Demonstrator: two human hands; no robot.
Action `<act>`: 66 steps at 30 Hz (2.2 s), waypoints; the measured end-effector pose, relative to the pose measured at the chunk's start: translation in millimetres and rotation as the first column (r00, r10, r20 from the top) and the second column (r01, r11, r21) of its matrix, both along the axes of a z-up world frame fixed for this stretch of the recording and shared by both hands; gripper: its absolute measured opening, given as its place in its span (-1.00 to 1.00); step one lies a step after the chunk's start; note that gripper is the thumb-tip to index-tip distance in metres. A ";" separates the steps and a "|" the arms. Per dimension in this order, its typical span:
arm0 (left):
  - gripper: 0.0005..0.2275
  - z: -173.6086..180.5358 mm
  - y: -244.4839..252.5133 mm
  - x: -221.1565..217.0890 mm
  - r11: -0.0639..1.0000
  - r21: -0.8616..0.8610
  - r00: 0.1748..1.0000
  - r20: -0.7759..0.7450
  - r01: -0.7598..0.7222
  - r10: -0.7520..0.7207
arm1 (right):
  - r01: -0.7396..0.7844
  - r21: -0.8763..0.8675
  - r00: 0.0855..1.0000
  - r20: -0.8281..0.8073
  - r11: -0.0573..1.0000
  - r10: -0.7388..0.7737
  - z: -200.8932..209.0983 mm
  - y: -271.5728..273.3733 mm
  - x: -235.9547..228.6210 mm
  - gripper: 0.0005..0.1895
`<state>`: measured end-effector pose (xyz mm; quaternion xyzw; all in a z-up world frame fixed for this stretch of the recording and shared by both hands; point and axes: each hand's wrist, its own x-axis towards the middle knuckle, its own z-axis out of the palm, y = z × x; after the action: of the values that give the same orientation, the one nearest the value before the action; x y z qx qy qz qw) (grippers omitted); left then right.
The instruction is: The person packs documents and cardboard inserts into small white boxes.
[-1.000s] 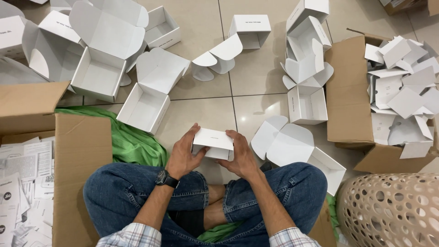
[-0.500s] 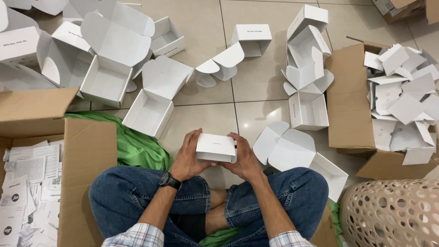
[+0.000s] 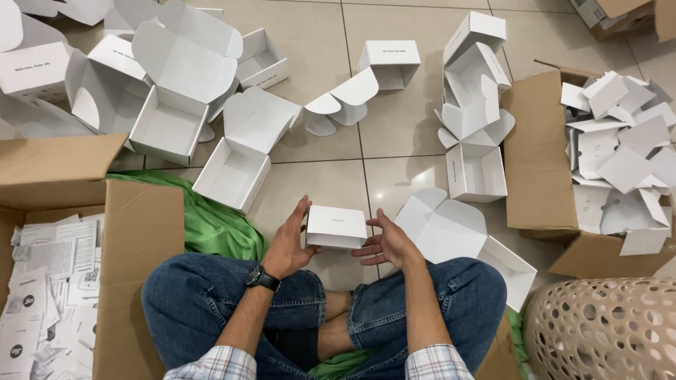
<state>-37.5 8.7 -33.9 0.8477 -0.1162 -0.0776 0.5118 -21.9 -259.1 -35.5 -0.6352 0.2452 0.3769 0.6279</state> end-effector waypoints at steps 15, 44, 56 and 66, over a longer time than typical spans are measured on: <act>-0.61 -23.0 11.1 20.0 0.898 -0.406 0.913 -0.408 -0.171 -0.010 | 0.271 0.251 0.957 0.032 0.930 -0.287 -42.1 8.5 5.0 -0.10; -0.71 -76.9 -120.8 256.5 0.993 0.117 0.967 0.254 0.008 -0.038 | 0.350 -0.016 0.927 0.151 0.936 -0.344 -49.2 53.0 45.4 -0.19; -0.64 -27.5 -65.2 137.5 0.987 0.150 0.954 0.299 -0.061 0.013 | 0.431 -0.018 0.786 0.499 0.902 -0.365 -97.5 58.0 68.5 -0.48; -0.29 -52.0 -26.5 127.9 0.893 0.363 0.863 -0.324 -0.264 0.387 | 0.162 -0.513 0.962 0.272 0.843 -0.020 -80.1 51.4 82.4 -0.21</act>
<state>90.4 -17.9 -85.9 0.8915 0.1474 -0.1721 0.3922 60.5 -207.7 -115.6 -0.8146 0.2870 0.1787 0.4714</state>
